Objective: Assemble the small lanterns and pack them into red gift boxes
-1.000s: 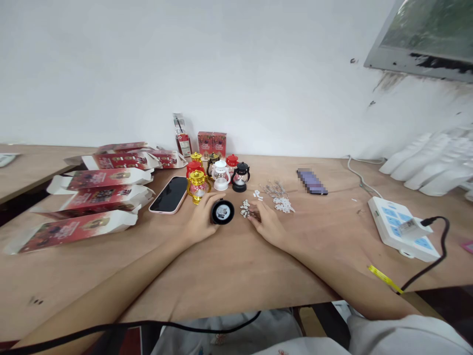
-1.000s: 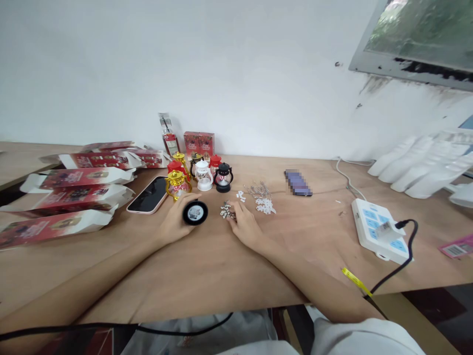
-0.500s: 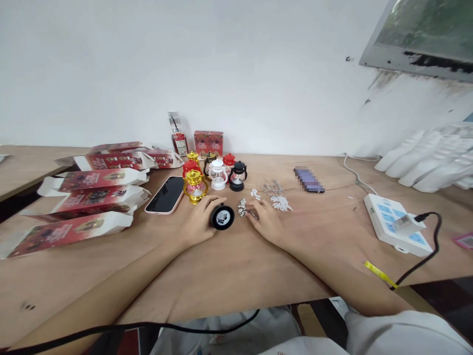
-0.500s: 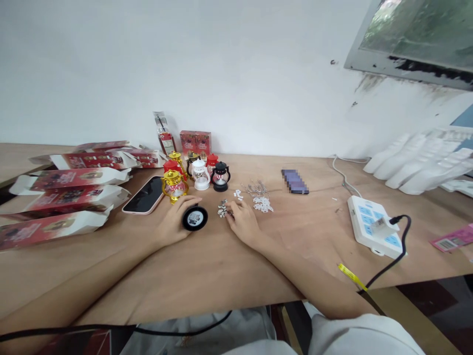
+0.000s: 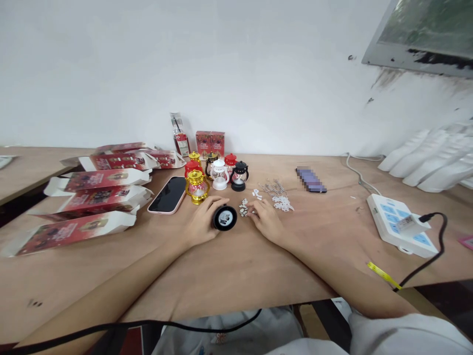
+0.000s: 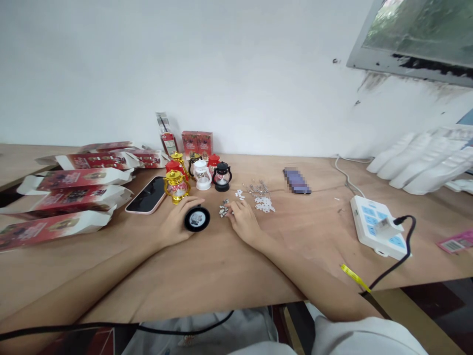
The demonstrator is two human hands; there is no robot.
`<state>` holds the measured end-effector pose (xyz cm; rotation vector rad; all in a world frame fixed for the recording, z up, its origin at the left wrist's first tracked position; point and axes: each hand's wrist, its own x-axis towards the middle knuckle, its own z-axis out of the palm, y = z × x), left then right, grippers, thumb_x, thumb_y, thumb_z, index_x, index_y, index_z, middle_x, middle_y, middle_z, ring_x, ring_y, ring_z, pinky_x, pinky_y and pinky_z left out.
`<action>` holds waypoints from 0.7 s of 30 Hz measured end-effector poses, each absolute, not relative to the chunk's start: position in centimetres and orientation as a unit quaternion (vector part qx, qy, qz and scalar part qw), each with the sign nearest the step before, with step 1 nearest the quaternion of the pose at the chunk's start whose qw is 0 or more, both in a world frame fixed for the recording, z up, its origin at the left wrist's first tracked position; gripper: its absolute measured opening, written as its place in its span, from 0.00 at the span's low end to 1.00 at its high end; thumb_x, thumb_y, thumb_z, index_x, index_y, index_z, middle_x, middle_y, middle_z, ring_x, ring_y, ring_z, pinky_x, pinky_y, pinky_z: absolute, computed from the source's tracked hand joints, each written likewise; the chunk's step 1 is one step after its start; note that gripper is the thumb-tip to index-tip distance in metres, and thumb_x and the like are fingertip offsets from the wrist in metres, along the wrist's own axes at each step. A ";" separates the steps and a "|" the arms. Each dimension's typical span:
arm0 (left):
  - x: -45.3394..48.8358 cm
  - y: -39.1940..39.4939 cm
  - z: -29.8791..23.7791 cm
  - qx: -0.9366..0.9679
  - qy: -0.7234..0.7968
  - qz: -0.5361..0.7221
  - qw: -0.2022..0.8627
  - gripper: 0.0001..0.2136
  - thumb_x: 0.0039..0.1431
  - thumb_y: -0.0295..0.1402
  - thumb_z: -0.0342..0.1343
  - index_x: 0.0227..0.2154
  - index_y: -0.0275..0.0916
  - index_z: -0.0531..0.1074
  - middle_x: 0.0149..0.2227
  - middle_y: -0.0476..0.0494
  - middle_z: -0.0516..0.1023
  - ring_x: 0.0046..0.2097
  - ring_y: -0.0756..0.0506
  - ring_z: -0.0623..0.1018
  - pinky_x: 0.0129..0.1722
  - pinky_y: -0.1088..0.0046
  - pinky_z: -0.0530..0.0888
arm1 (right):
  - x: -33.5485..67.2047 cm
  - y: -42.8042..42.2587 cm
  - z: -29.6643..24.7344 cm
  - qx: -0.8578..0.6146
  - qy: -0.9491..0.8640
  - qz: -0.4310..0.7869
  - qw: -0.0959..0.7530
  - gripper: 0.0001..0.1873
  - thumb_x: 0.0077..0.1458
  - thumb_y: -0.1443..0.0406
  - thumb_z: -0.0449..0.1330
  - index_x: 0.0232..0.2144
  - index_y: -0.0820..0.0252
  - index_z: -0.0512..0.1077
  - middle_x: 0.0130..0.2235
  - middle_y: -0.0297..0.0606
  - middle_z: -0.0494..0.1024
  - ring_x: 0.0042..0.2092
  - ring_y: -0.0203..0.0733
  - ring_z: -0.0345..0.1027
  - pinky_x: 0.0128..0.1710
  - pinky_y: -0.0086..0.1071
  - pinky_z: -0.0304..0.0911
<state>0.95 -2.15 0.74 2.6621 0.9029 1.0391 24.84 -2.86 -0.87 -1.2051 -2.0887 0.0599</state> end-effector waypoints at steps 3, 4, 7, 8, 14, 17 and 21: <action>1.0 -2.2 0.8 0.894 0.288 0.339 0.063 0.34 0.44 0.21 0.53 0.58 0.42 0.57 0.53 0.37 0.64 0.55 0.38 0.68 0.55 0.58 0.69 | 24.8 -3.2 -0.6 -0.440 -0.794 -0.008 0.419 0.10 0.61 0.70 0.53 0.43 0.58 0.70 0.35 0.40 0.76 0.39 0.45 0.67 0.40 0.39 0.66; 1.0 -2.2 0.9 0.896 0.283 0.337 0.059 0.34 0.45 0.21 0.53 0.58 0.43 0.57 0.53 0.37 0.64 0.56 0.38 0.68 0.55 0.58 0.68 | 24.7 -3.5 -0.4 -0.423 -0.789 -0.022 0.446 0.09 0.62 0.69 0.52 0.42 0.58 0.70 0.35 0.40 0.76 0.39 0.44 0.68 0.39 0.38 0.66; 1.1 -2.3 0.9 0.900 0.269 0.337 0.060 0.32 0.49 0.24 0.54 0.60 0.44 0.57 0.53 0.37 0.63 0.57 0.39 0.67 0.55 0.59 0.69 | 24.4 -4.6 0.5 -0.349 -0.790 -0.061 0.500 0.09 0.62 0.69 0.52 0.39 0.56 0.72 0.34 0.39 0.76 0.37 0.40 0.68 0.39 0.36 0.65; 1.1 -2.3 1.0 0.900 0.267 0.338 0.062 0.32 0.51 0.26 0.55 0.60 0.44 0.56 0.53 0.37 0.63 0.56 0.39 0.68 0.54 0.60 0.69 | 24.2 -5.0 0.8 -0.325 -0.793 -0.072 0.511 0.09 0.62 0.70 0.53 0.38 0.56 0.73 0.33 0.38 0.77 0.36 0.39 0.68 0.38 0.35 0.65; 1.5 -2.7 1.4 0.898 0.285 0.330 0.060 0.29 0.56 0.39 0.57 0.60 0.43 0.56 0.52 0.36 0.66 0.54 0.39 0.71 0.52 0.62 0.71 | 23.6 -6.6 1.4 -0.264 -0.799 -0.100 0.531 0.05 0.58 0.69 0.59 0.35 0.55 0.73 0.31 0.35 0.78 0.34 0.37 0.67 0.35 0.34 0.62; 1.9 -2.7 1.4 0.906 0.270 0.323 0.054 0.25 0.58 0.38 0.56 0.58 0.42 0.59 0.53 0.37 0.69 0.54 0.39 0.71 0.53 0.62 0.70 | 23.6 -6.7 1.3 -0.282 -0.806 -0.104 0.510 0.06 0.59 0.68 0.58 0.34 0.54 0.74 0.31 0.34 0.78 0.35 0.38 0.66 0.37 0.35 0.61; 2.2 -2.8 1.3 0.913 0.254 0.316 0.048 0.23 0.58 0.37 0.57 0.55 0.41 0.62 0.53 0.36 0.70 0.54 0.40 0.72 0.53 0.63 0.70 | 23.6 -6.5 1.3 -0.289 -0.806 -0.127 0.500 0.08 0.59 0.69 0.57 0.33 0.53 0.75 0.31 0.35 0.78 0.34 0.38 0.65 0.37 0.36 0.61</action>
